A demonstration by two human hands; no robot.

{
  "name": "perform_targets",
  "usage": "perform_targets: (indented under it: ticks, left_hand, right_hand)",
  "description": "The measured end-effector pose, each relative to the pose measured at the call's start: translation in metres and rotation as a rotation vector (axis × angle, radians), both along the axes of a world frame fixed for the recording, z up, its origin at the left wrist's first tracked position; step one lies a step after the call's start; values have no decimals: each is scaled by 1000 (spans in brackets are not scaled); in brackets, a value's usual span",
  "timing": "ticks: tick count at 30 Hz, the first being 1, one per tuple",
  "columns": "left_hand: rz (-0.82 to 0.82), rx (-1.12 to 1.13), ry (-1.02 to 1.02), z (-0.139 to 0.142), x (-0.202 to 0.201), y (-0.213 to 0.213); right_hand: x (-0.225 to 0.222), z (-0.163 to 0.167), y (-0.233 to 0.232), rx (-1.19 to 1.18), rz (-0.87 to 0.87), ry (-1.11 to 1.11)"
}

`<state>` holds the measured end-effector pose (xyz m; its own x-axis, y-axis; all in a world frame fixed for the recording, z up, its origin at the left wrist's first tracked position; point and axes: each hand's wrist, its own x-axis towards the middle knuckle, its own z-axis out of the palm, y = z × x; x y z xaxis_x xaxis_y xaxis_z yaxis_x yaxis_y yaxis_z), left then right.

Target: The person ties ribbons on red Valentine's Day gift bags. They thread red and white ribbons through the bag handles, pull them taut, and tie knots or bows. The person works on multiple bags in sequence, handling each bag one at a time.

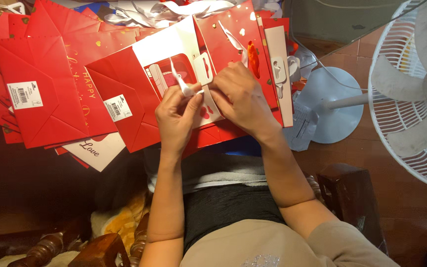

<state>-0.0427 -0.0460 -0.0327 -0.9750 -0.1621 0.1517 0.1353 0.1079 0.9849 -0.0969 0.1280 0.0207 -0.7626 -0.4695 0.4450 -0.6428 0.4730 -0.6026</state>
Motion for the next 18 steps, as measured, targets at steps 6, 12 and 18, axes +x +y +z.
perform_targets:
  ticks: [6,12,18]
  left_hand:
    - [94,107,-15,-14,-5,1]
    - [147,568,24,-27,-10,-10]
    - [89,645,25,-23,-5,-15]
  right_hand:
    - [9,19,13,88,-56,-24]
    - [7,17,8,49,-81,-84]
    - [0,1,3,56,-73,-67]
